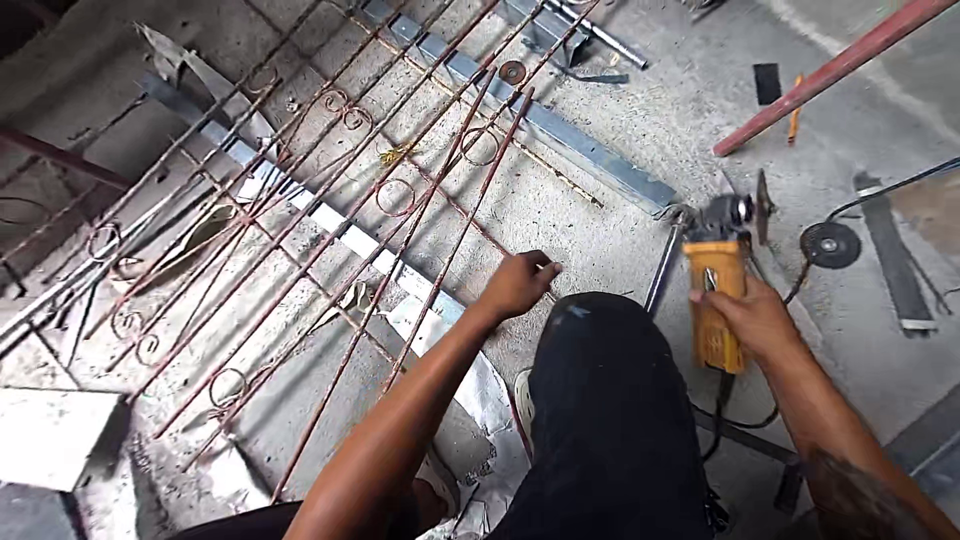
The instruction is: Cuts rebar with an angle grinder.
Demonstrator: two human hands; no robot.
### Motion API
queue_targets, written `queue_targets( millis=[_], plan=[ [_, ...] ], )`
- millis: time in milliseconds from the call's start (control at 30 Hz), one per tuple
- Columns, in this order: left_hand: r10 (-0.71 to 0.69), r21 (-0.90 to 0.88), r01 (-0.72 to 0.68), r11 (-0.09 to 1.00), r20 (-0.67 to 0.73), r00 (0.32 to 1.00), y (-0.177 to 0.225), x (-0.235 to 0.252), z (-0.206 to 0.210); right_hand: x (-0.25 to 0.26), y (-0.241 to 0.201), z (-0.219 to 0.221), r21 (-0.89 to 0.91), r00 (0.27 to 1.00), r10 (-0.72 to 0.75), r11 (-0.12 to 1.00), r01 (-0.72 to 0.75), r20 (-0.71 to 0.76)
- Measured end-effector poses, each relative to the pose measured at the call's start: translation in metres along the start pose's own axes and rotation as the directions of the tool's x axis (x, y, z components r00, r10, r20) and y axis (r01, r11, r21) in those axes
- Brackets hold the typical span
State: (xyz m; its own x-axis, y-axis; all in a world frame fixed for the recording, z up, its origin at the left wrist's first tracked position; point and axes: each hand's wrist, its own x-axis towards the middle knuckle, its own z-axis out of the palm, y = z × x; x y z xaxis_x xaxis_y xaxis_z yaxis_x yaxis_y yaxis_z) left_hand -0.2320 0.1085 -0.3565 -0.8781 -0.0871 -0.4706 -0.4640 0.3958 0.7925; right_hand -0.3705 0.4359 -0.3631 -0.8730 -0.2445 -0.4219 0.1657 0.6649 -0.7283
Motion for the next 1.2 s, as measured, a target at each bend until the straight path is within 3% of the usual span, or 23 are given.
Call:
queue_targets(
  millis=[100,200,300,400,500,567,667,733,800,833,900,967,1033,1100,1200],
  plan=[
    [0.107,-0.169,-0.090,0.981,0.095,0.990,0.019,0.000,0.027,0.014,-0.064,0.041,0.281,0.983,-0.165,0.950,0.138,0.075],
    [0.180,-0.377,-0.151,0.914,0.042,0.983,0.039,-0.009,0.035,0.017,-0.131,0.083,0.527,0.960,-0.256,0.835,0.161,0.113],
    [0.133,-0.557,-0.195,0.807,-0.151,0.980,0.050,-0.017,0.021,0.014,-0.199,0.111,0.573,0.970,-0.225,0.808,0.133,0.093],
    [0.074,-0.528,-0.245,0.813,-0.324,0.943,0.062,-0.015,-0.012,0.006,-0.252,0.122,0.526,0.990,-0.129,0.847,0.084,0.049],
    [0.163,-0.573,-0.305,0.761,-0.285,0.944,0.075,-0.022,-0.053,-0.006,-0.294,0.121,0.584,0.995,-0.100,0.810,0.064,0.028],
    [0.288,-0.706,-0.322,0.630,-0.172,0.942,0.081,-0.028,-0.075,-0.015,-0.313,0.116,0.660,0.988,-0.148,0.746,0.087,0.037],
    [0.503,-0.901,-0.191,0.389,0.034,0.864,0.081,-0.038,-0.099,-0.019,-0.318,0.111,0.769,0.922,-0.383,0.608,0.200,0.063],
    [0.643,-0.979,0.005,0.206,0.139,0.753,0.076,-0.037,-0.103,-0.018,-0.311,0.108,0.859,0.849,-0.523,0.465,0.212,0.073],
    [0.726,-0.979,0.199,0.043,0.168,0.667,0.072,-0.033,-0.097,-0.026,-0.315,0.118,0.918,0.879,-0.475,0.364,0.157,0.038],
    [0.742,-0.972,0.236,0.021,0.173,0.648,0.068,-0.030,-0.096,-0.029,-0.317,0.123,0.924,0.903,-0.429,0.355,0.142,0.026],
    [0.743,-0.973,0.204,0.105,0.214,0.634,0.054,-0.020,-0.095,-0.030,-0.315,0.131,0.888,0.944,-0.330,0.435,0.148,0.005],
    [0.630,-0.935,0.069,0.347,0.287,0.722,0.040,-0.015,-0.103,-0.023,-0.306,0.144,0.821,0.968,-0.249,0.547,0.162,-0.024],
    [0.452,-0.819,-0.021,0.573,0.294,0.842,0.034,-0.014,-0.105,-0.008,-0.286,0.155,0.796,0.986,-0.157,0.588,0.143,-0.061],
    [0.324,-0.716,-0.059,0.696,0.241,0.915,0.020,-0.012,-0.101,0.008,-0.267,0.172,0.806,0.996,-0.003,0.587,0.073,-0.088],
    [0.194,-0.530,-0.089,0.843,0.145,0.970,0.001,-0.010,-0.083,0.016,-0.248,0.194,0.790,0.986,0.144,0.613,-0.028,-0.078]
  ],
)
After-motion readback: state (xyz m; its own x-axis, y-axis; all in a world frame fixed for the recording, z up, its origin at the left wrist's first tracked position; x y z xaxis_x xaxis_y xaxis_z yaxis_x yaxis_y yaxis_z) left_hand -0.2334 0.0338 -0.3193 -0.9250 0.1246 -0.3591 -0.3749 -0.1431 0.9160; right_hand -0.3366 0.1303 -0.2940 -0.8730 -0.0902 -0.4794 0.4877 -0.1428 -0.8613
